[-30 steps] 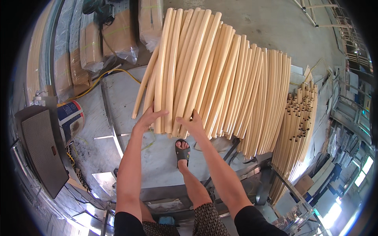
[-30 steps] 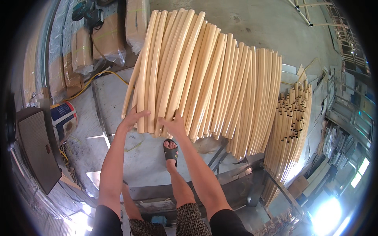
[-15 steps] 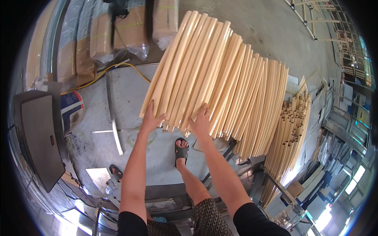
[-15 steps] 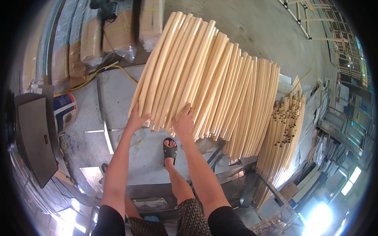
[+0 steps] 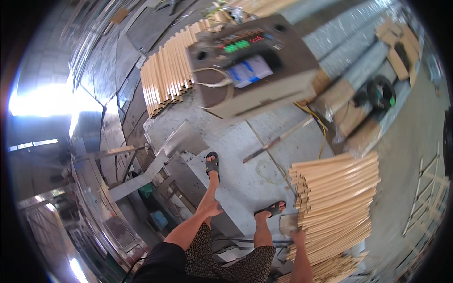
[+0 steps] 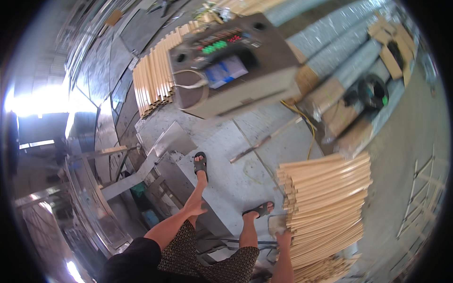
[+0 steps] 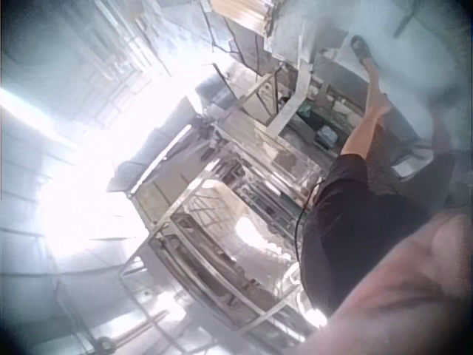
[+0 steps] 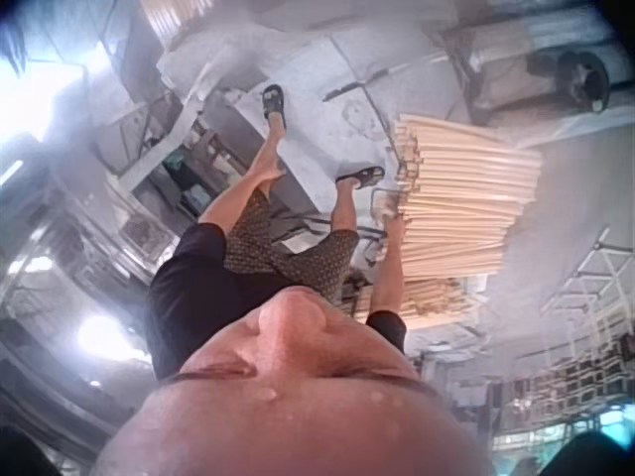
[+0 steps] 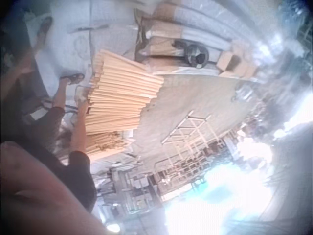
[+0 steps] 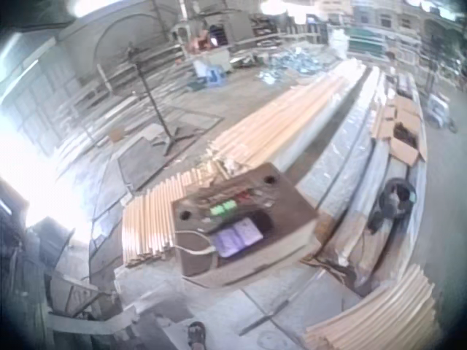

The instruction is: The person picks up bundles of rods by hand from a large pile on a workbench and places them into several smaller organized stacks. They move between different positions on the workbench surface to sort the rods into groups.

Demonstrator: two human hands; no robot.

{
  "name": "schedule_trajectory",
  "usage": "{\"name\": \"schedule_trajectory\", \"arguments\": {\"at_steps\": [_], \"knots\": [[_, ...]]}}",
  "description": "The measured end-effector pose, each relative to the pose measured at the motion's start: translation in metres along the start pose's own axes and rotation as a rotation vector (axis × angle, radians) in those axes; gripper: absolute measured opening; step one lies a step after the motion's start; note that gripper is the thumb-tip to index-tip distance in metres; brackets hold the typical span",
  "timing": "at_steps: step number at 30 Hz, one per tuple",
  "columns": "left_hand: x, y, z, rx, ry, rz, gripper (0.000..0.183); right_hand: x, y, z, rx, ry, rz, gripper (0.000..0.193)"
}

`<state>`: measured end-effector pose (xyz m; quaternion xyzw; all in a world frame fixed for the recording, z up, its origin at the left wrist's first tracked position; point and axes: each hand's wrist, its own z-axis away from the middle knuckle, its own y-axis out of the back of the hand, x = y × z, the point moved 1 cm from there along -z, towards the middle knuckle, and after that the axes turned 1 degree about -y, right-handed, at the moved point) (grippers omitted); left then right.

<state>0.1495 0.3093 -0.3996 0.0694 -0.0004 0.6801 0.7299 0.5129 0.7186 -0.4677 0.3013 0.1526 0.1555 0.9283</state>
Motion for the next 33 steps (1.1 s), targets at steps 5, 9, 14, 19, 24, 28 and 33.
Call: {"name": "schedule_trajectory", "arguments": {"at_steps": [5,9,14,19,24,28,33], "knots": [[-0.115,0.038,0.082,0.263,0.101,0.463,0.061,-0.129,0.046,0.051,-0.141,-0.17,0.012,0.042],[-0.191,0.065,0.094,0.282,0.149,0.818,0.06,-0.247,0.042,0.046,-0.065,-0.209,-0.032,0.04],[-0.273,0.104,0.112,0.338,0.142,0.969,0.059,-0.454,0.018,0.039,-0.082,0.058,0.279,0.052],[-0.307,0.185,0.138,0.388,0.093,1.191,0.057,-0.633,-0.004,0.042,-0.098,0.319,0.225,0.05],[-0.324,0.242,0.145,0.364,0.024,1.314,0.056,-0.756,-0.027,0.032,-0.198,0.369,0.152,0.042],[-0.349,0.296,0.143,0.401,0.011,1.12,0.057,-0.851,-0.044,0.002,-0.385,0.2,-0.104,0.04],[-0.425,0.396,0.11,0.593,0.097,1.26,0.055,-0.987,-0.101,-0.043,-0.591,0.02,-0.47,0.043]]}}
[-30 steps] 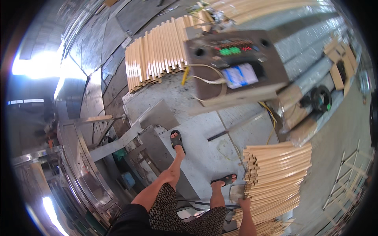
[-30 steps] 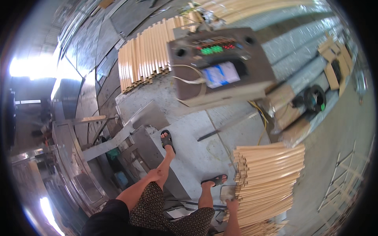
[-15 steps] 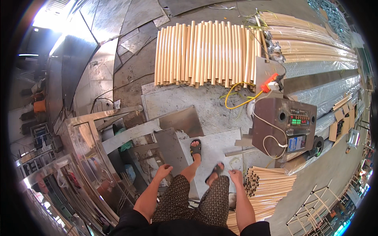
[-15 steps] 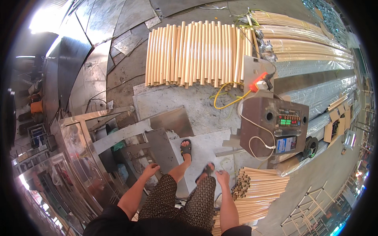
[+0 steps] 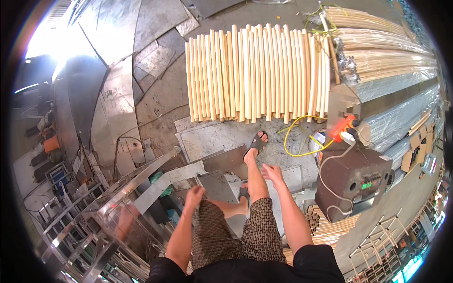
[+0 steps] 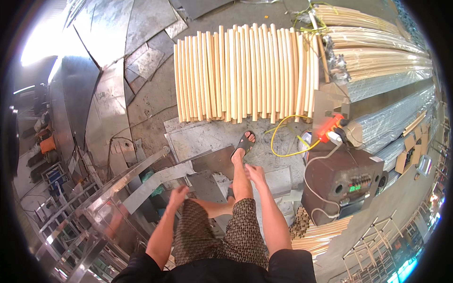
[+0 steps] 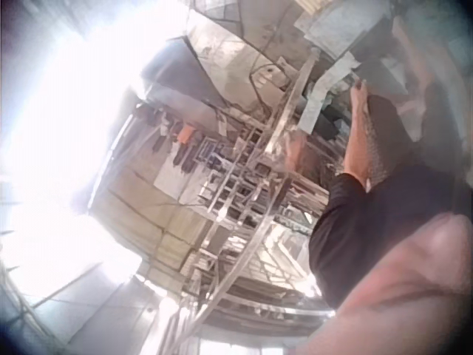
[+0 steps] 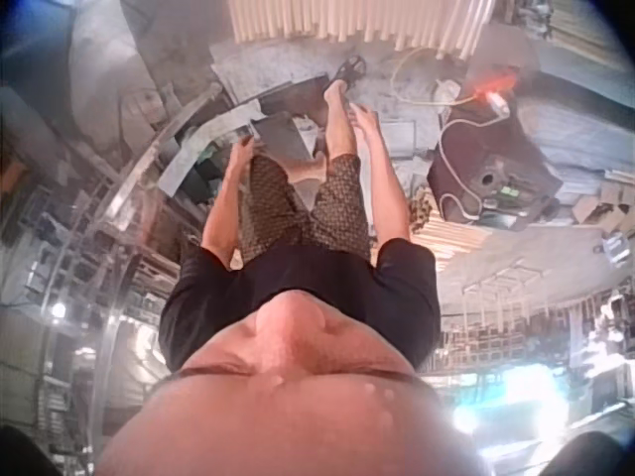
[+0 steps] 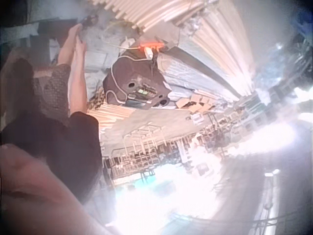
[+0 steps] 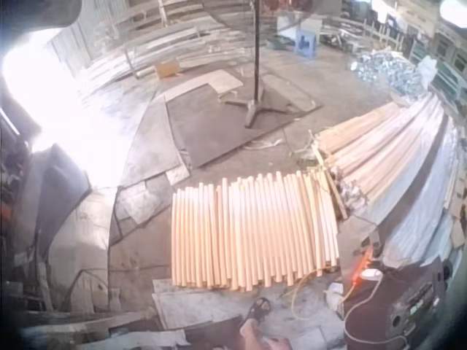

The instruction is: The person picks up bundles of rods by hand from a large pile on a workbench and places them into several smaller organized stacks. They move between different positions on the workbench surface to sort the rods into groups.

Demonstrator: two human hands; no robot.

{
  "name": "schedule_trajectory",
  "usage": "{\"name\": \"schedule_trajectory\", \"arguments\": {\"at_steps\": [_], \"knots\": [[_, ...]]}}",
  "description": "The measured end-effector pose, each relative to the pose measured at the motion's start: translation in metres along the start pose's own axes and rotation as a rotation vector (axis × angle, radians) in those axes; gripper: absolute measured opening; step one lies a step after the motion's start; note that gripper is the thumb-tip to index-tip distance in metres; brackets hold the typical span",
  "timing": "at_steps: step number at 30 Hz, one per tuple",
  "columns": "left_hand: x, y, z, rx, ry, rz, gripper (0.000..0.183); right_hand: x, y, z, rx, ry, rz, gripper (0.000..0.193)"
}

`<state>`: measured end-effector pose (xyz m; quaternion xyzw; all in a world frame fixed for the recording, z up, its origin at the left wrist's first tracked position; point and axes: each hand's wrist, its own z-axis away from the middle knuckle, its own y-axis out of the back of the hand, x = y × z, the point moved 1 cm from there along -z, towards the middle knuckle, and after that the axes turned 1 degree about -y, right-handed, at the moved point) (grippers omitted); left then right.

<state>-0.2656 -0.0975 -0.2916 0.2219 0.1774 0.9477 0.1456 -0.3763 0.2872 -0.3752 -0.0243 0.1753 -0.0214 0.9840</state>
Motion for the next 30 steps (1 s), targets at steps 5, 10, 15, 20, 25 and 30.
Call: {"name": "schedule_trajectory", "arguments": {"at_steps": [5,10,15,20,25,30], "knots": [[0.013,0.055,-0.123,0.114,-0.081,-0.015,0.049,-0.01,-0.086,-0.134,-0.094,-0.23,0.003,0.057],[0.068,0.084,-0.234,0.095,-0.15,-0.158,0.048,-0.037,-0.162,-0.22,-0.138,-0.191,-0.347,0.079],[0.071,0.084,-0.424,0.128,-0.28,-0.33,0.051,-0.058,-0.234,-0.308,0.105,-0.17,-0.744,0.095],[0.091,0.092,-0.529,0.325,-0.25,-0.159,0.084,-0.068,-0.29,-0.348,0.27,-0.157,-0.999,0.104],[0.127,0.06,-0.541,0.118,-0.193,0.007,0.084,-0.083,-0.297,-0.349,0.458,-0.073,-0.946,0.1],[0.129,0.068,-0.547,0.089,-0.157,0.025,0.086,-0.075,-0.302,-0.355,0.498,-0.091,-0.935,0.097]]}}
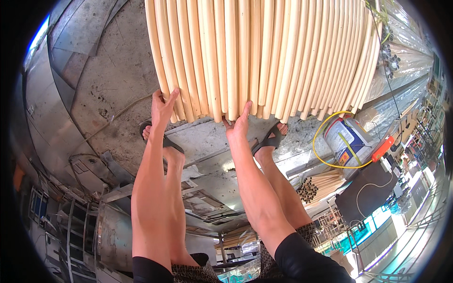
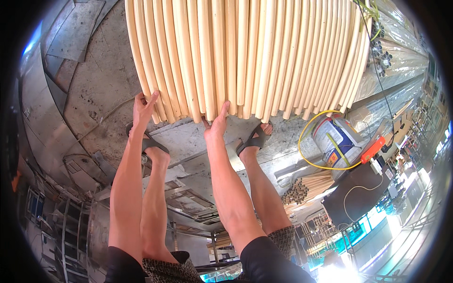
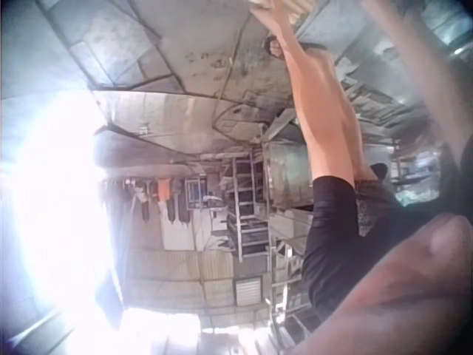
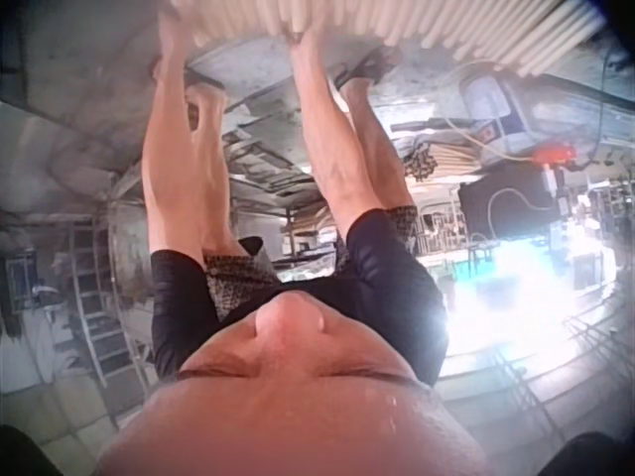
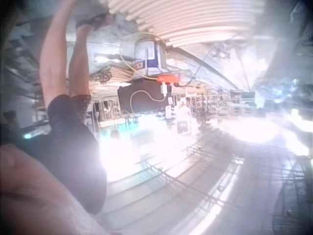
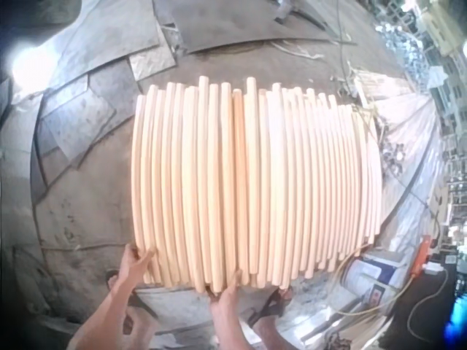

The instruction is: The person picks up bundles of rods by hand from a large pile on a workbench and places them into several smaller organized stacks. They move between different positions on the workbench surface to sort the rods into groups.

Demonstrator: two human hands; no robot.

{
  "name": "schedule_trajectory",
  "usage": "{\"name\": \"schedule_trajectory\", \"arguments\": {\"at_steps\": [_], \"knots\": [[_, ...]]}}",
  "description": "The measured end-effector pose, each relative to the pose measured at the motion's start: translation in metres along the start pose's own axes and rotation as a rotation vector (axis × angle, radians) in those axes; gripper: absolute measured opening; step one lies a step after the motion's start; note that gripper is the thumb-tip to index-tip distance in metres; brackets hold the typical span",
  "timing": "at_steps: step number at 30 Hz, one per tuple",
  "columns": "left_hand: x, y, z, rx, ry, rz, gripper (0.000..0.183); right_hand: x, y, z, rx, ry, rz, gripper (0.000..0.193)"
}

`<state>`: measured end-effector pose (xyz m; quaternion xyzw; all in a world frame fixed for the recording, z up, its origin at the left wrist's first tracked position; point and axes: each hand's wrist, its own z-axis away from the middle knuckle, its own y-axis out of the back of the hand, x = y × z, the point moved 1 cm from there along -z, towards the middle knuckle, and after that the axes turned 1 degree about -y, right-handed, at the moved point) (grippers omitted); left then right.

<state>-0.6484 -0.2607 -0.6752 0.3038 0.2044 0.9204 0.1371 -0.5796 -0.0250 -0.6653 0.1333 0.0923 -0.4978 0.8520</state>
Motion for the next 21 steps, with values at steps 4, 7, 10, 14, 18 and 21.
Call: {"name": "schedule_trajectory", "arguments": {"at_steps": [4,7,10,14,18,21], "knots": [[0.012,0.005,0.004,-0.017,0.006,0.046,0.081,0.0,0.007,-0.004,-0.011,-0.013,0.044,0.092],[0.0,0.007,0.003,0.036,0.03,0.058,0.077,0.005,-0.005,0.011,-0.015,-0.002,0.045,0.089],[0.002,0.009,0.0,0.051,0.05,0.028,0.079,0.017,-0.001,0.004,-0.012,-0.035,0.035,0.088],[-0.016,0.027,-0.008,0.11,0.092,-0.065,0.087,0.033,-0.015,0.022,-0.039,-0.049,0.015,0.085],[-0.017,0.038,-0.018,0.072,0.111,-0.136,0.094,0.038,-0.003,0.021,-0.147,-0.142,0.095,0.083],[-0.006,0.042,-0.017,0.032,0.1,-0.117,0.089,0.015,0.013,0.003,-0.229,-0.15,0.361,0.084]]}}
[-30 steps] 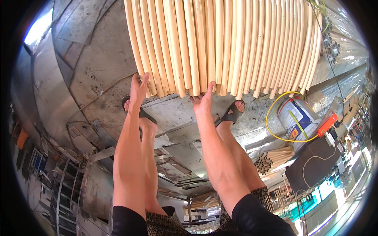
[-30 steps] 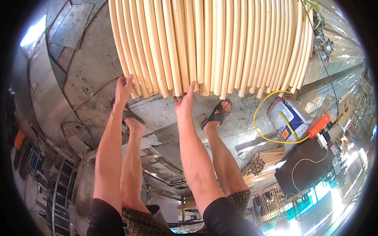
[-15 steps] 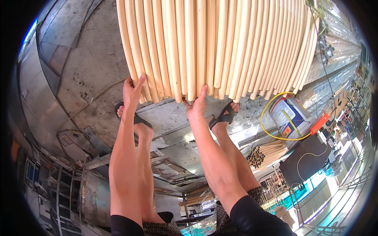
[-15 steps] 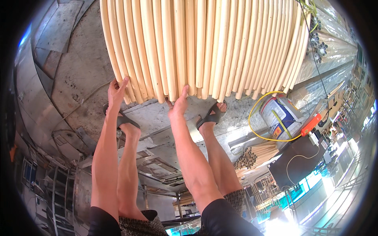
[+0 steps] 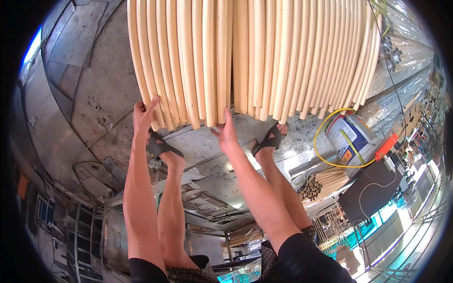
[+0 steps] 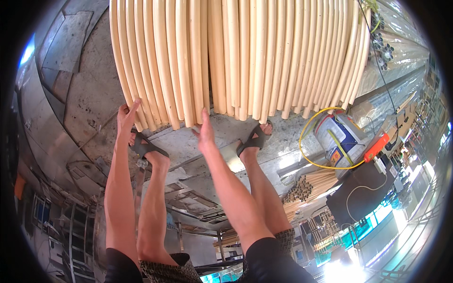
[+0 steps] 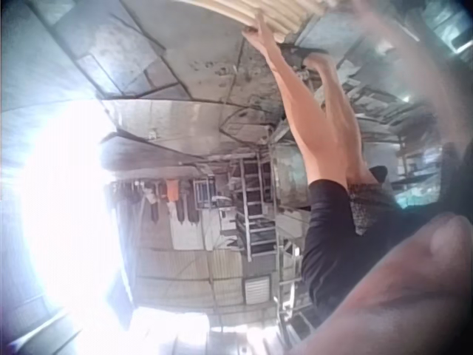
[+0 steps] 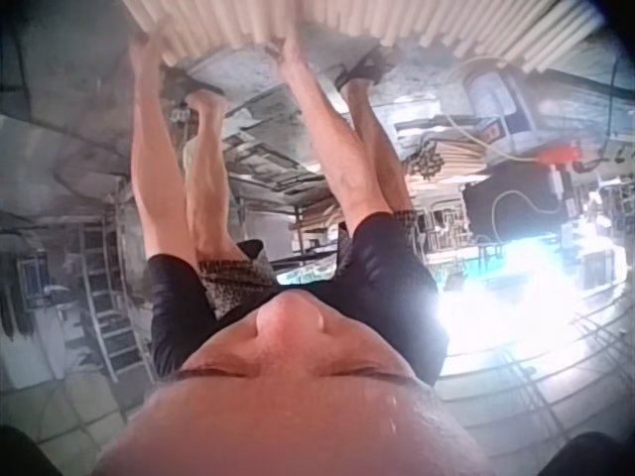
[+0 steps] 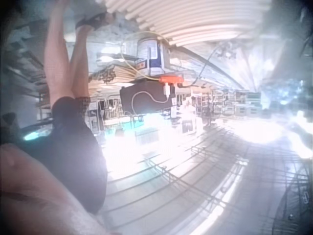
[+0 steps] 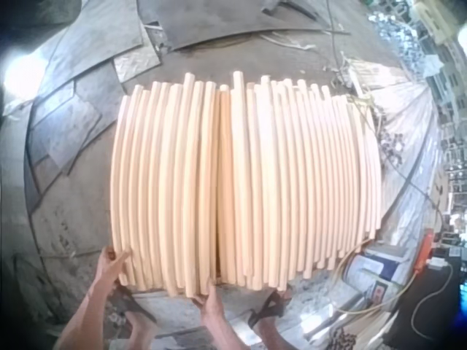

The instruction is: The person picks up bundles of rods by hand from a large pile on a workbench and places them into several smaller organized stacks. They move between different positions on the workbench surface to sort the rods into groups.

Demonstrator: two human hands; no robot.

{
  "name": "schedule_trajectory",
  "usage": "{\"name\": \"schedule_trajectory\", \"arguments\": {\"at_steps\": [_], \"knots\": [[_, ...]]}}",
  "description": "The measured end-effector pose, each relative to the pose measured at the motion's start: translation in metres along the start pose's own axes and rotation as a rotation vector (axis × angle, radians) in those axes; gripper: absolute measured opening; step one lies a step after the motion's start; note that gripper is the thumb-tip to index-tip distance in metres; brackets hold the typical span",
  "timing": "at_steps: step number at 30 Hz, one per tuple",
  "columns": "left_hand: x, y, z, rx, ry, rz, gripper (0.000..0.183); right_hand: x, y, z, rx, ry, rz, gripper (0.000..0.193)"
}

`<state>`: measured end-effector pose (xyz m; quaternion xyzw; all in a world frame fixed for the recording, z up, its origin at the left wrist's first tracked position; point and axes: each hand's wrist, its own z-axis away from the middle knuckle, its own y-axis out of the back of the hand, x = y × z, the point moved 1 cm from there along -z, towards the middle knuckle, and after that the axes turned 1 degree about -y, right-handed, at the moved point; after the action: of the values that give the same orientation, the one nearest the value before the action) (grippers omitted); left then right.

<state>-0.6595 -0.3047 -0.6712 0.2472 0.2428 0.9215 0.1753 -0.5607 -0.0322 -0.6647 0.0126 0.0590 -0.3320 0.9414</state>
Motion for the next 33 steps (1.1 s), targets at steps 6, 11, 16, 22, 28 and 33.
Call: {"name": "schedule_trajectory", "arguments": {"at_steps": [6,11,16,22,28,33], "knots": [[-0.008,0.005,-0.007,-0.021,-0.063,0.034,0.086,-0.045,-0.012,0.023,0.135,0.125,0.72,0.068],[0.018,0.011,0.001,-0.153,-0.016,0.062,0.085,-0.065,-0.032,0.022,0.485,0.639,1.124,0.06],[0.015,0.017,-0.005,-0.206,0.004,0.18,0.089,-0.058,-0.053,-0.004,0.428,0.631,0.699,0.069],[0.022,0.021,-0.017,-0.318,0.103,0.176,0.082,-0.071,-0.069,-0.009,0.486,0.399,0.764,0.094],[0.032,0.023,-0.017,-0.369,0.034,0.059,0.073,-0.066,-0.067,-0.01,0.37,0.464,0.88,0.101],[0.033,0.017,-0.002,-0.293,-0.021,0.274,0.067,-0.087,-0.069,-0.011,0.273,0.501,0.789,0.098]]}}
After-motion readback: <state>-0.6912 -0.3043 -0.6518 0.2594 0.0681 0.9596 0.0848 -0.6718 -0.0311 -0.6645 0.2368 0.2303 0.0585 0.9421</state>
